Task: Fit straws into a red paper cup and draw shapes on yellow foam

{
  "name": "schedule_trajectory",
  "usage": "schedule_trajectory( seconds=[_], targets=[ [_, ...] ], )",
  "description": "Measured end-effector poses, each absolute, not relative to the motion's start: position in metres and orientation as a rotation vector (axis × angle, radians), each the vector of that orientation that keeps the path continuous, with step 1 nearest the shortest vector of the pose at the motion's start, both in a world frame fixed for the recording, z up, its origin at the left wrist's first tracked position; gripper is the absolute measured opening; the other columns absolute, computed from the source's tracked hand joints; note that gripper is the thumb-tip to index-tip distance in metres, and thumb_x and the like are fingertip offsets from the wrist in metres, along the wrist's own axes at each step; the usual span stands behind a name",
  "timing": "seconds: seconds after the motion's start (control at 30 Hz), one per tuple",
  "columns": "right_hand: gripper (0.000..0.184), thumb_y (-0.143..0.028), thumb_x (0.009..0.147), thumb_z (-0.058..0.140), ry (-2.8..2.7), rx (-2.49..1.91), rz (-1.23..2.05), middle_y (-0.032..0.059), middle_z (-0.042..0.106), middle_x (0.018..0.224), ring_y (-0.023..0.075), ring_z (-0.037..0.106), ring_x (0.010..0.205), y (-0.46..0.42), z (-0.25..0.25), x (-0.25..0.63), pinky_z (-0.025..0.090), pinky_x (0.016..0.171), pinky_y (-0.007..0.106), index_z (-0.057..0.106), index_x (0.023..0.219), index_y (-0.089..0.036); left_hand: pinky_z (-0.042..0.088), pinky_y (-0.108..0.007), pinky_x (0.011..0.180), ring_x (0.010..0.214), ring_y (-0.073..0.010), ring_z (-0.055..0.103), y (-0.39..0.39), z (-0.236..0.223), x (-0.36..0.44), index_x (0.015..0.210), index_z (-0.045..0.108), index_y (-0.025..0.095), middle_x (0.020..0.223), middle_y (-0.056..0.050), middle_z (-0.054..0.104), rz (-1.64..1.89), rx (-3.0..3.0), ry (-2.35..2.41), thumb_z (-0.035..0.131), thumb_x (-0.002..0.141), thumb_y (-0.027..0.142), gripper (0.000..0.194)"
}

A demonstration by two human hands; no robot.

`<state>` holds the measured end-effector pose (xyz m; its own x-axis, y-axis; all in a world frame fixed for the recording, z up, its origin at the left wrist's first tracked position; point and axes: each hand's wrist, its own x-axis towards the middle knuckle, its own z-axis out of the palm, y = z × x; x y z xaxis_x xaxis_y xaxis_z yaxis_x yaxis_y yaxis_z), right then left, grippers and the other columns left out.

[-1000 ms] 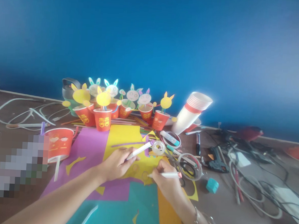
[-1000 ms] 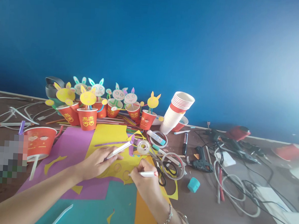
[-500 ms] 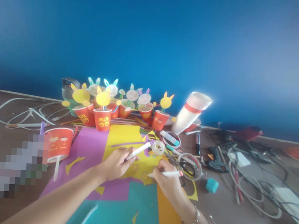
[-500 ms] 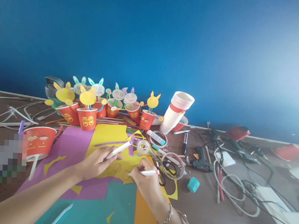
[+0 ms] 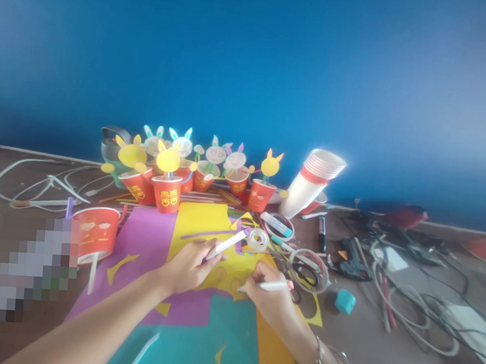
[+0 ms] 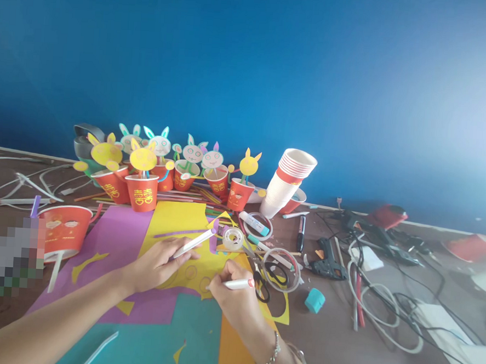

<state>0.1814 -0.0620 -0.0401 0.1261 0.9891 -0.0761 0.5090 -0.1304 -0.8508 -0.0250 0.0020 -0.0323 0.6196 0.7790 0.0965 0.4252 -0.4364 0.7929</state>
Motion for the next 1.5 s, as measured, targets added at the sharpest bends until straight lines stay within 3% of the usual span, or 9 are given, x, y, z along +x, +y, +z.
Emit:
schedule_trajectory(
  seconds=[0.53,0.67,1.5],
  targets=[
    [0.023,-0.026,0.066,0.051,-1.435,-1.713,0.914,-0.0075,0.039,0.046,0.0103,0.038,0.044,-0.0606,-0.0431,0.1823,0.030,0.042,0.023,0.031,0.053,-0.025,0.048,-0.029,0.089,0.100,-0.0221,0.067,0.0015,-0.0315,-0.0246,0.120,0.053,0.024,0.106,-0.006,0.074,0.578,2.069,0.944,0.038,0.099,0.036,0.029],
    [0.026,-0.024,0.068,0.052,-1.446,-1.699,0.851,-0.0085,0.035,0.045,0.0096,0.034,0.044,-0.0603,-0.0441,0.1835,0.028,0.043,0.023,0.030,0.054,-0.025,0.048,-0.028,0.088,0.099,-0.0219,0.067,0.0015,-0.0314,-0.0247,0.117,0.055,0.024,0.106,-0.005,0.074,0.584,2.077,0.951,0.039,0.098,0.036,0.027],
    [0.025,-0.023,0.069,0.052,-1.456,-1.664,0.917,-0.0077,0.040,0.047,0.0101,0.043,0.044,-0.0606,-0.0414,0.1819,0.034,0.041,0.022,0.032,0.055,-0.025,0.048,-0.027,0.077,0.092,-0.0212,0.068,0.0025,-0.0321,-0.0248,0.101,0.056,0.022,0.101,-0.005,0.074,0.598,2.083,0.933,0.038,0.098,0.034,0.022]
  ],
)
